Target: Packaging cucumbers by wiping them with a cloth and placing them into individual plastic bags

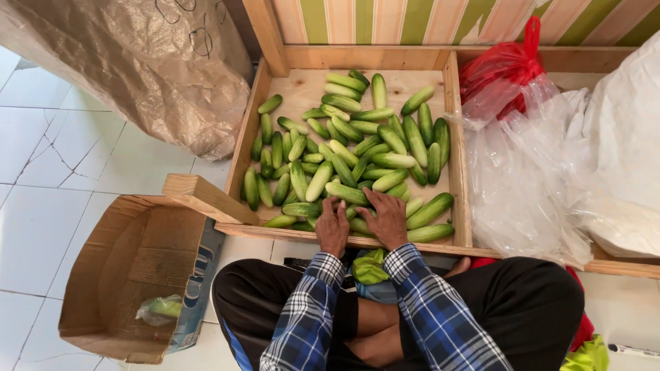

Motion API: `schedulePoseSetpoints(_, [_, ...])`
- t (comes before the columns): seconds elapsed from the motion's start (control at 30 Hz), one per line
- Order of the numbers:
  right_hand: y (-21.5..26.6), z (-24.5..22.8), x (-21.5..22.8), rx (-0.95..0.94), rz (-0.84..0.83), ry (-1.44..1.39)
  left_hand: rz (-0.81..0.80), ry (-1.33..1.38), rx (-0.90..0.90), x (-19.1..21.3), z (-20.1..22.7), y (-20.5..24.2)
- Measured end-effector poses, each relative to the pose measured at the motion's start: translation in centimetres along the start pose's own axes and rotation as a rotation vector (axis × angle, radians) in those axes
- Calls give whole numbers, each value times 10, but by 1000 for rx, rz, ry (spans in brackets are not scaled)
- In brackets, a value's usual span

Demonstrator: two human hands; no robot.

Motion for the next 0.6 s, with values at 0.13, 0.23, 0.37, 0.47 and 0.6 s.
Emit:
schedulePoseSetpoints(0.13, [1, 6, -5, -41, -70, 6, -11, -1, 54, -5, -4, -2])
schedulePoseSetpoints(0.23, [1, 9, -8, -32, -34, -9, -50, -51, 127, -8, -5, -4])
schedulePoseSetpoints(0.37, [6, 8, -5, 22, 36, -49, -54, -132, 211, -4, 2, -6])
schedulePoseSetpoints(0.47, [9, 1, -1, 56, 45, -71, -55, -146, 253, -2, 6, -10])
schedulePoseSetpoints(0.6, [14, -4, 6, 79, 36, -107, -43, -151, 306, -1, 6, -10])
Point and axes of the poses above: each hand's wrist, its own y-axis away from the middle knuckle, its own x-axis out of the back of the hand, z = x × y, the point moved 10 cm from there along -y, towards the middle knuckle, and after that the axes turned 12 degrees about -x, right-handed, at the moved point
